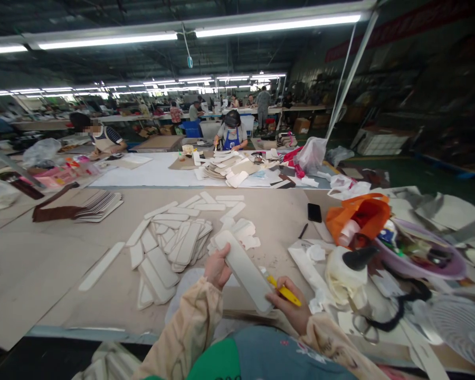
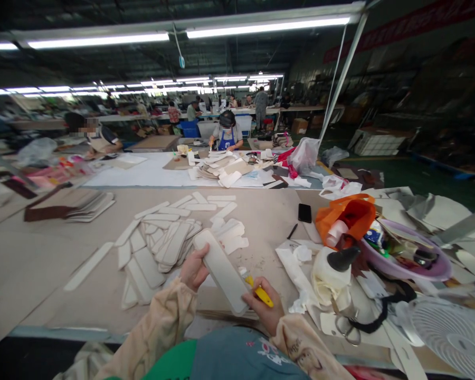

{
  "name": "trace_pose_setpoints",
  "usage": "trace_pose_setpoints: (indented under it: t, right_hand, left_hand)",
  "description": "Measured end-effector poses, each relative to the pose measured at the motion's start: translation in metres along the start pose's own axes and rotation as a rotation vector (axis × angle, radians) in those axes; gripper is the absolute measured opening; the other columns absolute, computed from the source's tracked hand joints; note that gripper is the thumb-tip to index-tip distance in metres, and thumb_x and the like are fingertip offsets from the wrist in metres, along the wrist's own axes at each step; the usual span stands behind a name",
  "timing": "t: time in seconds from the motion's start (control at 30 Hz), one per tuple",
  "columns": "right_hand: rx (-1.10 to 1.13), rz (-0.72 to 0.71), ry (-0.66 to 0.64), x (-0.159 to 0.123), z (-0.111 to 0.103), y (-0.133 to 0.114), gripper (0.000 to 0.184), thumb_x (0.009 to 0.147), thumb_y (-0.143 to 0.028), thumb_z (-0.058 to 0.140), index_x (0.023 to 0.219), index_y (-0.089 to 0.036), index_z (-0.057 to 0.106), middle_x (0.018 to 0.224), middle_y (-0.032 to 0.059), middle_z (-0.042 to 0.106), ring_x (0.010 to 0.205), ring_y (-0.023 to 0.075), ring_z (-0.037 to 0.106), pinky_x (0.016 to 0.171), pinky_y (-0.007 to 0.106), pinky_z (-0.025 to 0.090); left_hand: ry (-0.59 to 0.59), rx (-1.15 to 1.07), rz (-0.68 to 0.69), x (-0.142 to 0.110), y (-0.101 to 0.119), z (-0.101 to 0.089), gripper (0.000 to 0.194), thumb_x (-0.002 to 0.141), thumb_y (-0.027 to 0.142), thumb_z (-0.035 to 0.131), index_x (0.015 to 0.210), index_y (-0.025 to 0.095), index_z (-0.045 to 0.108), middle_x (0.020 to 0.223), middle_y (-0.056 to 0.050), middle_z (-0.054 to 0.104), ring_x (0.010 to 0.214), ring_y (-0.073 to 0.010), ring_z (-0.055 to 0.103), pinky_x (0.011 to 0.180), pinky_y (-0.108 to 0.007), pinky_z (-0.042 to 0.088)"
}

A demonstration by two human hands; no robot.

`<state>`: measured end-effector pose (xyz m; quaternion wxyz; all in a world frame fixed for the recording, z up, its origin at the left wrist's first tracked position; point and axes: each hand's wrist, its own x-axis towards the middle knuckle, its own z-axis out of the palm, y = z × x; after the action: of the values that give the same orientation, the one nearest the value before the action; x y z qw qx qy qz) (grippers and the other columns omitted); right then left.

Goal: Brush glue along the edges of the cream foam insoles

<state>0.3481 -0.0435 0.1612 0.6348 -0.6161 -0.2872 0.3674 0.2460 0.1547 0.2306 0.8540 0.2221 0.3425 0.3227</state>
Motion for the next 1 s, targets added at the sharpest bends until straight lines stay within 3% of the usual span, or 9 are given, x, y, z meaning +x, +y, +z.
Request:
trace_pose_setpoints:
  t: [0.17,0.33,0.5,0.73,1.0]
  right_hand:
    - [0.012,0.008,0.024,-0.001,0.004,-0.003,0.036,0.071,-0.039,0.074,0.081,-0.023,0.043,0.061,-0.0091,0.045,0.054,0.0092,0.043,0.053,0.021,0.035]
    - [0.049,0.015,0.109,0.0,0.01,0.002,0.039,0.067,-0.042,0.075,0.08,-0.023,0.043,0.058,-0.009,0.046,0.052,0.0091,0.043,0.05,0.02,0.034]
    - [0.03,0.02,0.127,0.002,0.013,0.007,0.041,0.066,-0.046,0.074,0.08,-0.024,0.042,0.061,-0.0074,0.048,0.054,0.0104,0.045,0.049,0.021,0.036]
    - [-0.028,0.077,-0.01,0.005,0.011,0.009,0.041,0.066,-0.045,0.075,0.079,-0.023,0.043,0.067,-0.0054,0.052,0.058,0.0122,0.05,0.054,0.022,0.042]
    - [-0.033,0.033,0.09,0.01,0.024,0.012,0.041,0.063,-0.046,0.077,0.076,-0.023,0.046,0.063,-0.0062,0.052,0.055,0.0106,0.05,0.052,0.019,0.043]
  left_hand:
    - [-0.05,0.003,0.019,-0.002,0.001,-0.002,0.033,0.081,0.019,0.062,0.114,0.014,0.058,0.098,-0.012,0.072,0.095,-0.0254,0.068,0.088,-0.043,0.054]
    - [-0.185,0.089,0.03,-0.012,-0.022,-0.014,0.049,0.065,0.017,0.077,0.111,0.013,0.06,0.095,-0.01,0.073,0.096,-0.0255,0.067,0.09,-0.039,0.052]
    - [-0.103,0.086,-0.05,-0.018,-0.042,-0.025,0.046,0.061,0.015,0.078,0.104,0.01,0.063,0.091,-0.012,0.073,0.097,-0.0277,0.066,0.088,-0.04,0.052]
    - [-0.085,0.022,-0.059,-0.014,-0.036,-0.031,0.043,0.059,0.014,0.078,0.099,0.009,0.064,0.089,-0.013,0.073,0.095,-0.0294,0.067,0.09,-0.042,0.051]
    - [-0.12,-0.032,-0.025,-0.005,-0.041,-0.049,0.053,0.058,0.019,0.08,0.108,0.012,0.062,0.093,-0.014,0.073,0.094,-0.0302,0.067,0.088,-0.043,0.05]
